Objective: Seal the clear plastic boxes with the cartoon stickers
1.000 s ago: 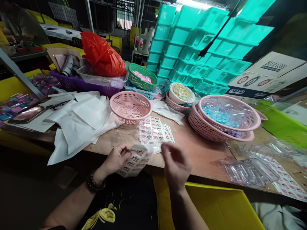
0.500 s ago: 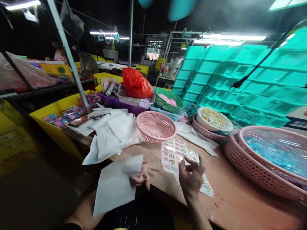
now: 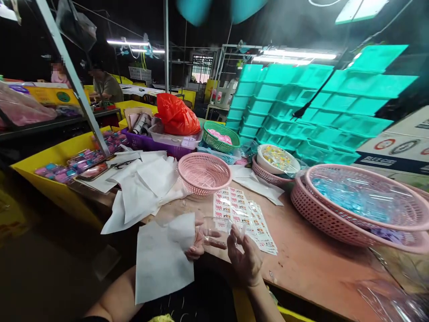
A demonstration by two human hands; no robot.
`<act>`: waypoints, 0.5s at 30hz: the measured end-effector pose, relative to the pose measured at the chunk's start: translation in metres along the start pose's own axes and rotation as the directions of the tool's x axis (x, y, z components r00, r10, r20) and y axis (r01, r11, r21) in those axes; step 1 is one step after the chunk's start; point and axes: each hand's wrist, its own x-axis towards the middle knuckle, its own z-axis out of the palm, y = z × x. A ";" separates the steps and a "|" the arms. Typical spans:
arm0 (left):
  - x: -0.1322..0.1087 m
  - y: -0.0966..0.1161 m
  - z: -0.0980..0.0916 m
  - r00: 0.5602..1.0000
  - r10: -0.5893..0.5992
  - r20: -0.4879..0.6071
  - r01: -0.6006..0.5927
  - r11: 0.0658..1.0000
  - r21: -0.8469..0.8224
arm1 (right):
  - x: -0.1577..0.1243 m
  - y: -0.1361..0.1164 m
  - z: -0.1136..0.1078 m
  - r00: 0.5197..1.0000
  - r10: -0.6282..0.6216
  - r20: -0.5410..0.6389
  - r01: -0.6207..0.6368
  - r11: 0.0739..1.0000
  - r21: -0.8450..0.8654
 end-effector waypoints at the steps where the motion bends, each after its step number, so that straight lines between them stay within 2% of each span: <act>1: 0.006 -0.004 0.000 0.998 -0.052 0.046 0.053 0.998 -0.029 | 0.003 -0.001 -0.002 0.999 0.047 0.023 -0.047 0.998 0.029; 3: 0.011 -0.012 0.000 0.975 -0.165 0.147 0.180 0.979 -0.099 | 0.014 -0.003 -0.012 0.981 0.174 0.086 -0.184 0.975 0.128; 5: 0.008 -0.019 -0.001 0.965 -0.212 0.157 0.238 0.956 -0.170 | 0.028 -0.002 -0.028 0.934 0.346 0.085 -0.356 0.908 0.220; 7: 0.002 -0.022 -0.001 0.981 -0.187 0.053 0.194 0.954 -0.227 | 0.045 -0.001 -0.045 0.840 0.542 0.026 -0.526 0.802 0.284; 9: -0.003 -0.021 0.003 0.986 -0.155 -0.062 0.134 0.955 -0.265 | 0.062 -0.003 -0.060 0.708 0.705 0.042 -0.670 0.652 0.354; 11: -0.006 -0.016 0.010 0.984 -0.128 -0.124 0.091 0.960 -0.265 | 0.077 -0.008 -0.069 0.573 0.794 0.202 -0.786 0.464 0.408; 12: -0.006 -0.012 0.015 0.983 -0.104 -0.152 0.063 0.965 -0.255 | 0.083 -0.011 -0.071 0.516 0.798 0.313 -0.829 0.373 0.417; 15: -0.006 0.001 0.027 0.979 -0.015 -0.204 -0.028 0.977 -0.210 | 0.096 -0.019 -0.069 0.382 0.703 0.600 -0.906 0.157 0.393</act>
